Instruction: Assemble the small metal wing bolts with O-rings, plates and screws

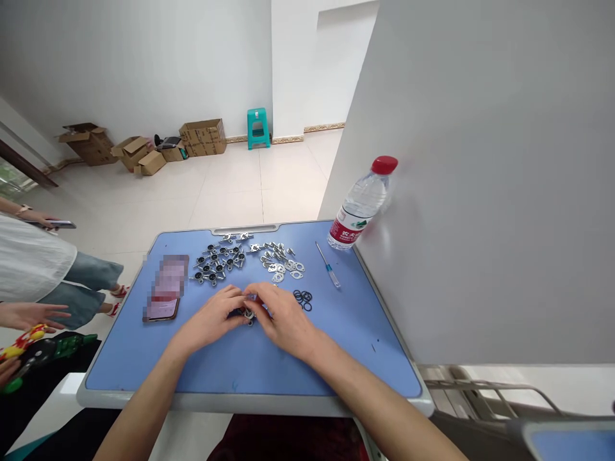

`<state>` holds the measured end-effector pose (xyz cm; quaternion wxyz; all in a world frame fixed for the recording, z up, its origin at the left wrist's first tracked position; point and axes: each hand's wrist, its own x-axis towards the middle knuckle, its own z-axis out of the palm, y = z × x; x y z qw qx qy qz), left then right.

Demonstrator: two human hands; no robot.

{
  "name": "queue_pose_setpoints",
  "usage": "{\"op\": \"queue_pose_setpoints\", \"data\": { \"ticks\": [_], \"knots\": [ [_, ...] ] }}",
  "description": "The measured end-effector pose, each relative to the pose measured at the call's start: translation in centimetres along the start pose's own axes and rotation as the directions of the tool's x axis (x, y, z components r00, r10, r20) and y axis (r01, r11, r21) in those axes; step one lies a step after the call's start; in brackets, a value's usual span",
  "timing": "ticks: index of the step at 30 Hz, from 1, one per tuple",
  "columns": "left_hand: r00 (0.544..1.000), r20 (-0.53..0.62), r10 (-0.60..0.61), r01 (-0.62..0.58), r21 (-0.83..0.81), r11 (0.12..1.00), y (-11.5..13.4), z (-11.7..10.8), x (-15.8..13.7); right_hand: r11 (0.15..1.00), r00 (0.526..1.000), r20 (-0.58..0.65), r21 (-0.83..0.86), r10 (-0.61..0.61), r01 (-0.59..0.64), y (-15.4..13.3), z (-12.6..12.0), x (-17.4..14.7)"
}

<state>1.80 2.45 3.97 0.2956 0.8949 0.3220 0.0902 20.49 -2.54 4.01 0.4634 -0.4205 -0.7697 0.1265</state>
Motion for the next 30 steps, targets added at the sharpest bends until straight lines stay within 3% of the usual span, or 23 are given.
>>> {"op": "queue_pose_setpoints", "data": {
  "ticks": [5, 11, 21, 30],
  "knots": [
    [1.000, 0.016, 0.015, -0.014, -0.056, 0.998, -0.2, -0.3, -0.1, 0.998, 0.997, 0.050, 0.043, -0.055, 0.053, 0.1, -0.3, 0.1],
    [1.000, 0.011, 0.024, -0.024, -0.049, 0.999, -0.3, -0.2, -0.1, 0.999, 0.994, 0.107, 0.028, -0.024, 0.021, 0.0, -1.4, 0.4],
    [0.999, 0.012, 0.034, -0.034, -0.001, 0.999, -0.1, -0.1, 0.0, 0.998, 0.999, -0.010, -0.054, -0.037, 0.037, 0.0, -0.7, 0.3],
    [1.000, 0.006, 0.025, -0.025, 0.014, 1.000, -0.2, -0.1, 0.0, 0.996, 1.000, -0.031, -0.086, -0.007, 0.004, -0.1, -0.4, 0.1]
  ]
}}
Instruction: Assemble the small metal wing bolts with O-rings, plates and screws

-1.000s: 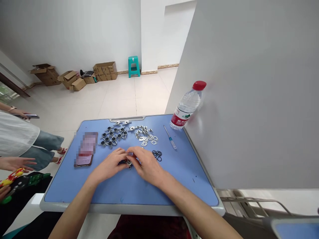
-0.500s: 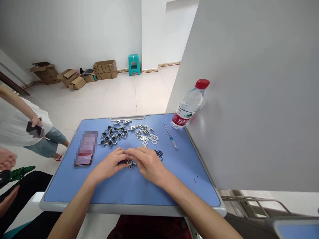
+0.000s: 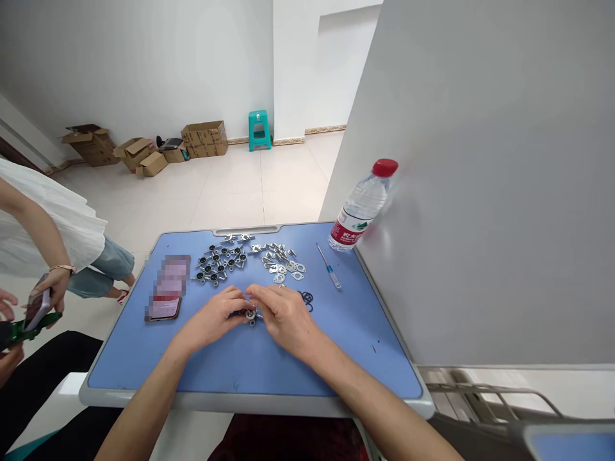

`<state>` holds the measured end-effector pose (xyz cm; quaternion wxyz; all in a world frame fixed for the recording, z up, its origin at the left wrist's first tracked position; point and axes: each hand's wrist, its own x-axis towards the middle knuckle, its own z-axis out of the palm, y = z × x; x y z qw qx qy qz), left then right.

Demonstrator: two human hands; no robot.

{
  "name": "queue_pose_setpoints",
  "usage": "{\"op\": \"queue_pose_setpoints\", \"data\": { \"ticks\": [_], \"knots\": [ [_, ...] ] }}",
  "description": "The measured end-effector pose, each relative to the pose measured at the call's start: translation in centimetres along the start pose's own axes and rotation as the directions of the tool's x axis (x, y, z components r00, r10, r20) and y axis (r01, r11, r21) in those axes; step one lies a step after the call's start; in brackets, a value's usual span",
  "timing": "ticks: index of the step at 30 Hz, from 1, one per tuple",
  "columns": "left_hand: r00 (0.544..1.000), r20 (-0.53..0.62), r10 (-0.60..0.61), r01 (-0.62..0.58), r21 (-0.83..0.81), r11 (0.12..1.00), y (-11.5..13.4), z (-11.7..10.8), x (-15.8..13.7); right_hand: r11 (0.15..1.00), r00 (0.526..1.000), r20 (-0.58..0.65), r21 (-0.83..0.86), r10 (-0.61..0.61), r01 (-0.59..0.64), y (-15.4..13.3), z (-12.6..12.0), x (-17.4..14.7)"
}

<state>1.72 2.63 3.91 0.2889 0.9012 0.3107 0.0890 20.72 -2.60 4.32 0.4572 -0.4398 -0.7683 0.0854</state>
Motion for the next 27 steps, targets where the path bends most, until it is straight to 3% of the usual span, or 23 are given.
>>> {"op": "queue_pose_setpoints", "data": {
  "ticks": [8, 15, 27],
  "knots": [
    [1.000, 0.006, 0.015, -0.015, -0.014, 1.000, 0.1, -0.1, -0.1, 0.990, 0.997, 0.005, 0.121, 0.077, -0.077, 0.6, -0.9, 0.3],
    [1.000, 0.022, 0.015, -0.016, 0.018, 1.000, 0.1, -0.1, 0.0, 0.988, 0.996, 0.046, 0.136, -0.080, 0.073, 0.0, -0.2, 0.3],
    [1.000, -0.006, 0.020, -0.019, 0.045, 0.999, 0.0, 0.0, 0.1, 0.975, 0.987, 0.094, 0.195, -0.128, 0.108, -0.1, 0.2, 0.2]
  ]
}}
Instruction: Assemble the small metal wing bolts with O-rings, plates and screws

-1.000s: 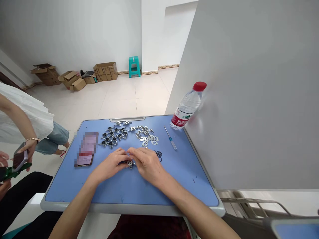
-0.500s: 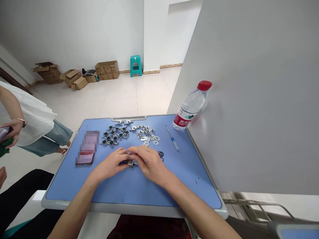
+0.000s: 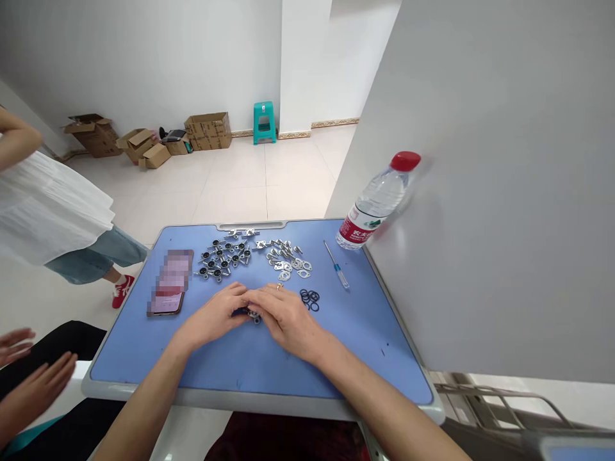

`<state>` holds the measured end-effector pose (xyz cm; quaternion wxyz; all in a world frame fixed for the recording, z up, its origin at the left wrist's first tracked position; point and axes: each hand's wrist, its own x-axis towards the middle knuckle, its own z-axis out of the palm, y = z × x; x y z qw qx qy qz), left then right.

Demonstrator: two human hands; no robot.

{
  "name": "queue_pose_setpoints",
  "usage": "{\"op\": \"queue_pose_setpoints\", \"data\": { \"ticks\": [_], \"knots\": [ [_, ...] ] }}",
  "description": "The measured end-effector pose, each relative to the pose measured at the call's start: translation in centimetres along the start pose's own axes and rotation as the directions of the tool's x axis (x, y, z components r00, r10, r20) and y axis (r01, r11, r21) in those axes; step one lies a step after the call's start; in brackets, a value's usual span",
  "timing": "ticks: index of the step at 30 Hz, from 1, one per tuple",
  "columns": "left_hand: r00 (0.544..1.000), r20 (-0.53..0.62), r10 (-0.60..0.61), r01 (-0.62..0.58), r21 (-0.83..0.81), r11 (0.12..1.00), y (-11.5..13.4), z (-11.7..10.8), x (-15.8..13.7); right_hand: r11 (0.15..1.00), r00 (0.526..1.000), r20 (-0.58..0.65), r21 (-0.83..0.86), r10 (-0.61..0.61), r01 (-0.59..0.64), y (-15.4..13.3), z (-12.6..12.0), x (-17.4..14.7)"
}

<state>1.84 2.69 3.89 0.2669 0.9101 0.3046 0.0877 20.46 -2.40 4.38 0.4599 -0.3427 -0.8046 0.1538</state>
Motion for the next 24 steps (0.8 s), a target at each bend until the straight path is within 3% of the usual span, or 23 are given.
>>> {"op": "queue_pose_setpoints", "data": {
  "ticks": [24],
  "knots": [
    [1.000, 0.005, -0.006, 0.006, 0.001, 1.000, 0.11, -0.03, -0.03, 0.999, 0.999, -0.001, -0.019, -0.040, 0.040, -0.20, -0.27, 0.19]
  ]
}}
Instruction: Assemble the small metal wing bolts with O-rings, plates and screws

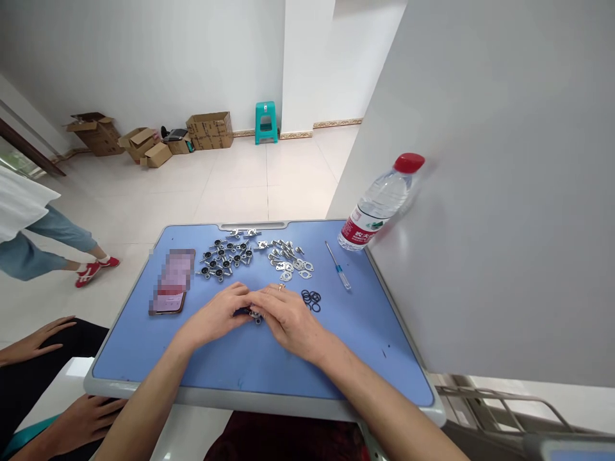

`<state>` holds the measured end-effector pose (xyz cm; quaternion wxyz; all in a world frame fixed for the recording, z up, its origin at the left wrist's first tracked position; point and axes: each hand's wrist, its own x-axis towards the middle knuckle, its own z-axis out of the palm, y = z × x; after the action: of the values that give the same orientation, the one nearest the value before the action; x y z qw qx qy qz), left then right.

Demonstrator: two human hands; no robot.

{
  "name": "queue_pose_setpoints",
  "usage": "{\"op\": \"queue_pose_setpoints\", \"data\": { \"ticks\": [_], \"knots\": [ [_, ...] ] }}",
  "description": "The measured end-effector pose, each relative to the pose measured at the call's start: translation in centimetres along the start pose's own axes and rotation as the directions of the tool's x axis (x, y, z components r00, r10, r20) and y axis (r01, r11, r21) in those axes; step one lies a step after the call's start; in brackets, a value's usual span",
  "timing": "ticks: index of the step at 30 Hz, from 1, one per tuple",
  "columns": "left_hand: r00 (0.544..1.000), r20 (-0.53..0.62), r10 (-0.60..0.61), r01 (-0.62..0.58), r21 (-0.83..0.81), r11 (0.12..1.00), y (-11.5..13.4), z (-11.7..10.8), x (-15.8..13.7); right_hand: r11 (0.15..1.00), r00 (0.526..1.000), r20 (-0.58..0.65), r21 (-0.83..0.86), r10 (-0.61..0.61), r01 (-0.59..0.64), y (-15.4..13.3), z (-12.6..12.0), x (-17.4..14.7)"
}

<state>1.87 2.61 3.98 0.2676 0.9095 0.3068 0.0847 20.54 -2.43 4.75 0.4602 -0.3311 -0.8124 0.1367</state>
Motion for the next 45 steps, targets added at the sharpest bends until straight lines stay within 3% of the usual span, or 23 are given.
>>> {"op": "queue_pose_setpoints", "data": {
  "ticks": [25, 35, 45],
  "knots": [
    [1.000, 0.002, -0.007, 0.007, -0.026, 1.000, -0.3, 0.0, 0.0, 1.000, 0.999, 0.019, 0.009, 0.028, -0.028, 0.1, -0.1, 0.1],
    [0.997, -0.017, -0.077, 0.075, -0.116, 0.990, 0.2, 0.0, -0.2, 0.983, 0.991, 0.058, -0.134, -0.122, 0.129, -0.7, 1.5, 0.3],
    [0.997, 0.006, -0.074, 0.074, -0.094, 0.993, -0.2, 0.0, -0.1, 0.988, 0.995, 0.043, -0.121, -0.095, 0.099, 0.0, 1.4, 0.1]
  ]
}}
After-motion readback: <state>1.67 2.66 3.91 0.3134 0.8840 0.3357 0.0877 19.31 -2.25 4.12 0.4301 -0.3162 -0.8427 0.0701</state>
